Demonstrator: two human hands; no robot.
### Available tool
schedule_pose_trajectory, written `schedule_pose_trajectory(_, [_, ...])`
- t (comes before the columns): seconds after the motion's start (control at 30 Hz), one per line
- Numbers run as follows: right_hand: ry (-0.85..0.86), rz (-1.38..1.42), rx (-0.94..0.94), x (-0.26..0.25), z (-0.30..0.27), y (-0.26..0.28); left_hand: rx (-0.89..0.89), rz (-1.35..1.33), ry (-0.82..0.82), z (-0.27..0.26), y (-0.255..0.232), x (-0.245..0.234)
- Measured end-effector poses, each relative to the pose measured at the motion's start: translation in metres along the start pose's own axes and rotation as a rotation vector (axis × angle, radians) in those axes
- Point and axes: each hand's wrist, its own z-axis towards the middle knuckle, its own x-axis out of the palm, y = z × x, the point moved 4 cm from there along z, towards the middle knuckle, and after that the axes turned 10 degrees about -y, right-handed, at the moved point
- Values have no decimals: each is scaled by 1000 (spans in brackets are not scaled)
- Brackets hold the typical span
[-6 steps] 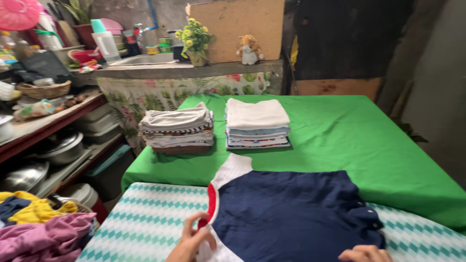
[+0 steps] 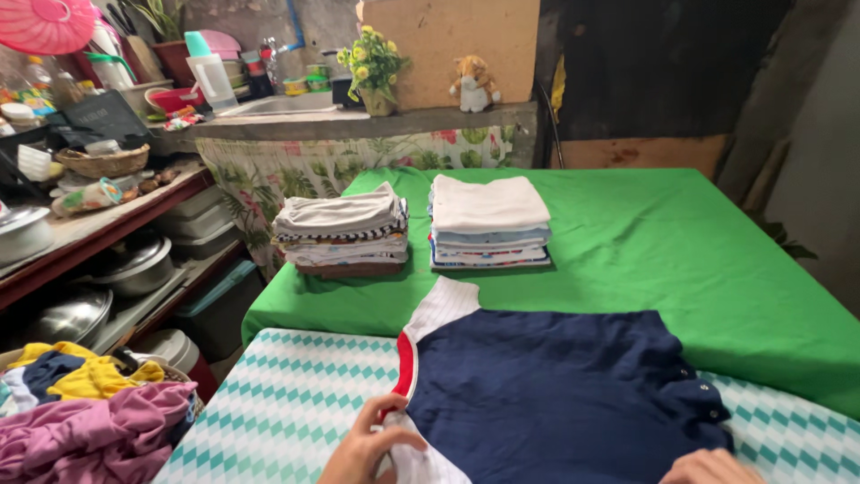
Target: The person folds several baby garments one by one on a green-covered table. They smooth and fold a navy baseball-style shirt, a pink t-shirt, a white tank top, and a patterned onesie, then place each folded item into a neat stack.
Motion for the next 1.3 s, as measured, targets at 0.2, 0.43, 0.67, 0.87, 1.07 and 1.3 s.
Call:
schedule_pose_trajectory(0.2, [563, 369, -245, -1, 27, -58, -4, 231, -346, 25, -52, -33])
schedule_pose_trajectory(0.43, [431, 193, 597, -73, 57, -12, -643, -80, -264, 68, -31, -19])
schedule_pose_trajectory(0.67, [327, 364, 915, -70, 95, 14, -784, -149, -250, 64, -16, -15])
schedule_pose_trajectory(0.87, [340, 447, 879, -77, 75, -8, -632, -346, -267, 17, -22, -24])
schedule_pose_trajectory(1.07, [684, 310, 783, -90, 82, 10, -702, 216, -44, -8, -22, -27])
schedule_pose_trajectory(1.3, [616, 122, 827, -96, 90, 32, -606, 436, -178, -10, -29, -14])
